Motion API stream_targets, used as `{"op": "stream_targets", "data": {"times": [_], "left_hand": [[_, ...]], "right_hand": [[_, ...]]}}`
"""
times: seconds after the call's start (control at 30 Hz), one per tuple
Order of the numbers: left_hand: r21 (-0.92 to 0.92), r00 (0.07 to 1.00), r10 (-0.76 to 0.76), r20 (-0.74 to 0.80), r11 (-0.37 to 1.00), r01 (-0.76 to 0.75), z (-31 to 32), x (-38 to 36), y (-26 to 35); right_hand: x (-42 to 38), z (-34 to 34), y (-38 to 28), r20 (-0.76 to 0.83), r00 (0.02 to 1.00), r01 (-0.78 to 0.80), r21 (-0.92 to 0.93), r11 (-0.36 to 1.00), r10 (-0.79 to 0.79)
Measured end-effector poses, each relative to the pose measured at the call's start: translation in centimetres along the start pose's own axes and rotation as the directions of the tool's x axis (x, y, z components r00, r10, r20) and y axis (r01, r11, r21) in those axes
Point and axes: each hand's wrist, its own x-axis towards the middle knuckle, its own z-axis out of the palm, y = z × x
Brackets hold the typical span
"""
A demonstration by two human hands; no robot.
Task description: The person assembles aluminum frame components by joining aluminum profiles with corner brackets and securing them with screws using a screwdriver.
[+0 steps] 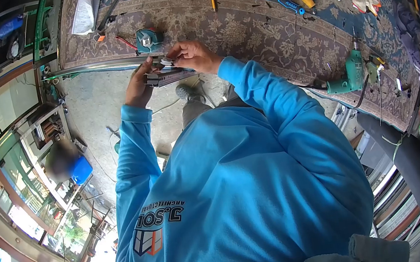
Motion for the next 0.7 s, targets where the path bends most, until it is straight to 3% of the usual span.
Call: {"op": "stream_targets", "data": {"times": [0.27, 0.33, 0.37, 0.43, 0.7], "left_hand": [[-0.031, 1.000, -0.004, -0.008, 1.000, 0.004, -0.3, 0.3, -0.5], [-0.022, 1.000, 0.007, -0.006, 1.000, -0.007, -0.3, 0.1, -0.4], [-0.013, 1.000, 0.019, -0.005, 1.000, -0.019, -0.3, 0.1, -0.2], [-0.002, 0.999, 0.034, 0.021, 0.999, -0.034, -1.2, 0.6, -0.6], [0.034, 1.000, 0.012, 0.024, 0.999, -0.013, -0.6, 0.0, 0.0]], "right_hand": [[0.5, 0.6, -0.7, -0.043, 0.996, -0.073, -0.020, 0.997, 0.073], [0.6, 0.8, -1.2, -0.058, 0.997, -0.061, -0.196, 0.979, 0.050], [0.6, 0.8, -1.7, -0.060, 0.997, -0.060, -0.197, 0.979, 0.049], [0.4, 1.2, -2.7, -0.025, 0.991, -0.130, 0.006, 0.992, 0.130], [0.2, 0.2, -2.2, 0.006, 0.990, -0.144, 0.019, 0.989, 0.144]]}}
